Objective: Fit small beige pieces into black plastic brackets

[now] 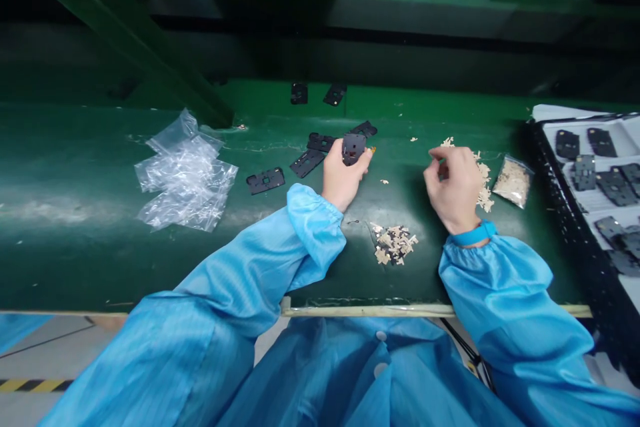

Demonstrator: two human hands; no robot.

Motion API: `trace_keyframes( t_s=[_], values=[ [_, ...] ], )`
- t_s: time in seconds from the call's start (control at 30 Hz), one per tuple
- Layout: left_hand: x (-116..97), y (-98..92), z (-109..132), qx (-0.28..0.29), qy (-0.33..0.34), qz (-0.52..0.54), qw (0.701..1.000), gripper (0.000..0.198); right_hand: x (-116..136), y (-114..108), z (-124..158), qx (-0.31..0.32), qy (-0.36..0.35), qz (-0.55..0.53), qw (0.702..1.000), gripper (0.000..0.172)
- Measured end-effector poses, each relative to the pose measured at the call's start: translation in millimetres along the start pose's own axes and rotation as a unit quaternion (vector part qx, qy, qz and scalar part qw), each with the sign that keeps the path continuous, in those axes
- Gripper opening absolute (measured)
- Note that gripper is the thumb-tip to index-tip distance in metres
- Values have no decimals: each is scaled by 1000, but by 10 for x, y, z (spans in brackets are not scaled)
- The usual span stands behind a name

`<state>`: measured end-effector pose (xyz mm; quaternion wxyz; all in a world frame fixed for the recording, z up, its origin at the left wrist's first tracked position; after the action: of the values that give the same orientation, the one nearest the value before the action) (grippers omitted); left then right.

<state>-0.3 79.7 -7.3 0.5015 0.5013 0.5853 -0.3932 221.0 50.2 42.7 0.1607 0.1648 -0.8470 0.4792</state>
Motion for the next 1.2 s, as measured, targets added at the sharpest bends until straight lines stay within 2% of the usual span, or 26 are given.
trace_keyframes(
  t_s=[0.1, 0.17, 0.2, 0.23, 0.27, 0.33, 0.43, 0.47, 0.5, 0.53, 0.57, 0.6, 0.63, 0.67, 0.7, 0.8, 0.87, 0.97, 1.03, 1.13, 1.2],
  values=[
    [-6, 4, -2, -2, 7, 3, 1000, 24, -21, 21, -22, 46, -14, 60, 997, 20],
    [-15, 7, 4, 0, 12, -1, 1000, 26, 99, 16, 27, 61, -25, 10, 998, 19],
    [-18, 6, 6, 1, 13, -3, 1000, 27, 196, 41, 74, 91, -36, -38, 994, 18],
    [-19, 5, 6, 0, 14, -4, 1000, 28, 301, 103, 136, 151, -43, -92, 983, 18],
    [-19, 3, 4, 0, 16, -5, 1000, 29, 386, 181, 204, 217, -29, -146, 965, 21],
    [-16, -8, -5, 0, 24, -16, 1000, 28, 473, 332, 313, 314, 50, -252, 914, 27],
    [8, -59, -21, -7, 51, -54, 997, 23, 466, 557, 381, 413, 175, -415, 791, 29],
    [31, -73, -26, -8, 56, -48, 997, 23, 399, 591, 339, 400, 205, -437, 779, 29],
    [56, -85, -31, -10, 62, -37, 997, 24, 275, 588, 261, 346, 241, -439, 793, 26],
    [76, -85, -34, -5, 68, -27, 997, 22, 120, 547, 180, 272, 279, -413, 823, 23],
    [69, -91, -33, -9, 88, -28, 996, 20, -41, 452, 108, 173, 314, -373, 856, 19],
    [50, -82, -27, -5, 104, -29, 994, 19, -152, 360, 69, 101, 338, -344, 870, 16],
    [20, -72, -13, -1, 112, -43, 993, 19, -212, 311, 57, 74, 358, -343, 865, 12],
    [-23, -49, 8, 13, 113, -74, 991, 20, -217, 309, 60, 87, 368, -372, 847, 9],
    [-82, -38, 35, 18, 113, -116, 987, 23, -147, 358, 68, 151, 355, -422, 820, 12],
    [-346, -4, 127, 34, 164, -237, 957, 25, 53, 431, 120, 255, 320, -461, 788, 24],
    [-455, 23, 170, 47, 203, -268, 941, 25, 125, 476, 153, 300, 318, -474, 764, 27],
    [-472, 27, 201, 60, 251, -242, 935, 24, 172, 472, 191, 338, 330, -504, 723, 25],
    [-439, 2, 217, 69, 282, -186, 939, 33, 202, 430, 217, 355, 339, -528, 693, 30],
    [-308, -6, 201, 121, 263, -133, 948, 40, 187, 380, 236, 368, 357, -529, 677, 41],
    [-267, 11, 188, 145, 271, -122, 944, 44, 172, 383, 249, 391, 367, -528, 658, 41]
  ],
)
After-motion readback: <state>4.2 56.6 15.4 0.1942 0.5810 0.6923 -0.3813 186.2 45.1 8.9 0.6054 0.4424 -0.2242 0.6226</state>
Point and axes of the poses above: each hand's wrist, its own z-axis away from the middle knuckle, its own y-axis out of the palm, x = y × z, the point moved 6 cm from there along -z, towards the middle knuckle, and after that the axes turned 11 degrees about y, right-handed, at the moved point
